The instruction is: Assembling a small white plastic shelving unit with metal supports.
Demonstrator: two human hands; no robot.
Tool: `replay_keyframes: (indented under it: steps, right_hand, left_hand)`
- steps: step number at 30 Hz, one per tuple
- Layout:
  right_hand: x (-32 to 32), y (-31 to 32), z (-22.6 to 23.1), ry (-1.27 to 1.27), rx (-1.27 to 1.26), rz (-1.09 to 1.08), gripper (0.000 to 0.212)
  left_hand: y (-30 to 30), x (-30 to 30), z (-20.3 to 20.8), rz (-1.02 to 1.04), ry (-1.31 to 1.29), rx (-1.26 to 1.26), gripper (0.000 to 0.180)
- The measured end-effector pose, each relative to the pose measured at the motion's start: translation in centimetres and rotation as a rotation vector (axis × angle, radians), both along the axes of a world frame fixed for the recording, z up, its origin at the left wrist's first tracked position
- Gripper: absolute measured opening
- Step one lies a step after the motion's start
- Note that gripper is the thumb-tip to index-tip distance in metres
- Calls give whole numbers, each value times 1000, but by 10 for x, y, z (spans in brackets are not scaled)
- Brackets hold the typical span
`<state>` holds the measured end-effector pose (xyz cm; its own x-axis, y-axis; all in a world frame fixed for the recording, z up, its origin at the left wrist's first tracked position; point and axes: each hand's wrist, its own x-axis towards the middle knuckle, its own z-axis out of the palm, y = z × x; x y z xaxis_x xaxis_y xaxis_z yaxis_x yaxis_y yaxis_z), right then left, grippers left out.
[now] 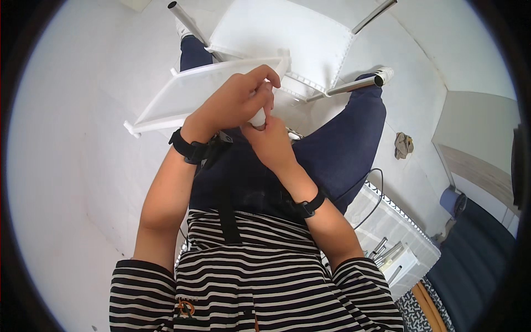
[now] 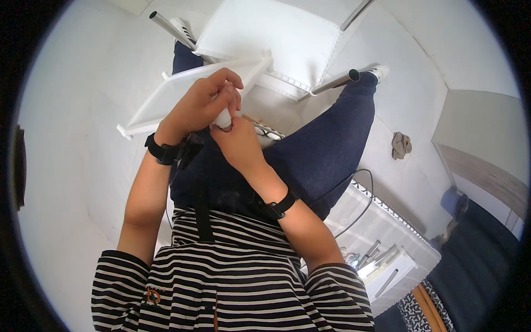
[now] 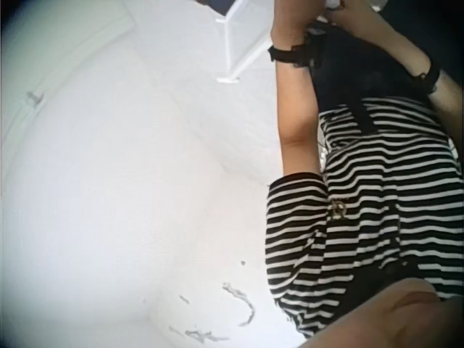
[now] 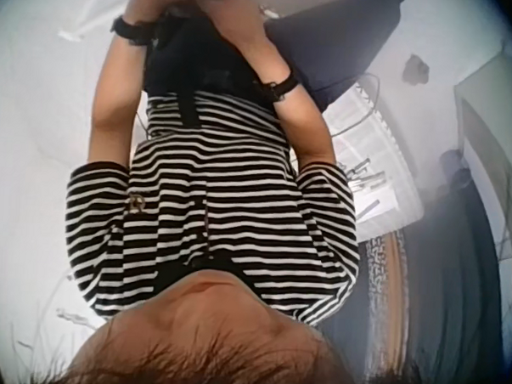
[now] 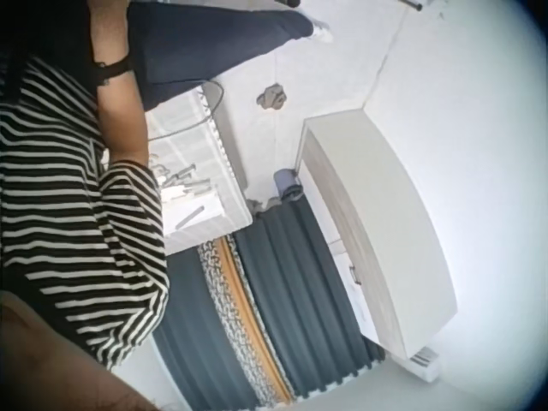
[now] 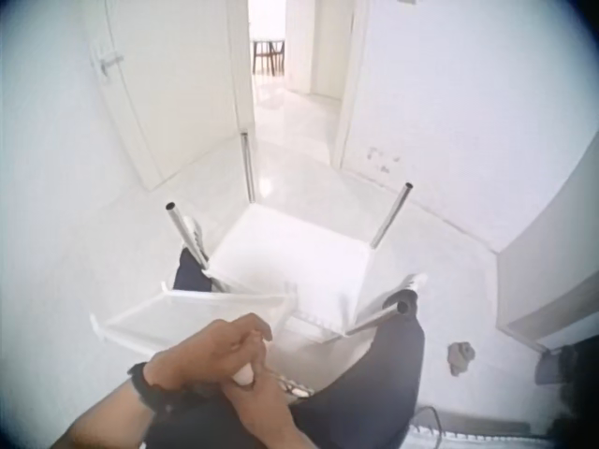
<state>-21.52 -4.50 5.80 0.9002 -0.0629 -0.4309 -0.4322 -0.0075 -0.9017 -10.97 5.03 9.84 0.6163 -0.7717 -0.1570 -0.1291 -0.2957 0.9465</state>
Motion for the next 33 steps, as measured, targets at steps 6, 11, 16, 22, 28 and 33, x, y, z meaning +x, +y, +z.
replay_keyframes:
  steps: [6, 11, 16, 22, 28, 33]
  right_hand:
    - [5, -24, -11, 91, 560, 205, 18]
    - [16, -22, -34, -58, 976, 391, 16]
    - [16, -24, -29, 289, 1183, 429, 26]
    - [5, -22, -6, 288, 953, 256, 25]
    - [-3, -3, -7, 106, 344, -56, 25]
    - [-11, 8, -22, -251, -233, -232, 21]
  left_hand:
    - [3, -3, 3, -65, 5, 11, 17]
    - [7, -4, 0, -61, 4, 2, 18]
    - [7, 2, 0, 13, -63, -56, 18]
    - [2, 0, 1, -42, 5, -29, 14]
    - [-3, 4, -9, -58, -43, -71, 14]
    - [-13, -1, -14, -57, -106, 25, 14]
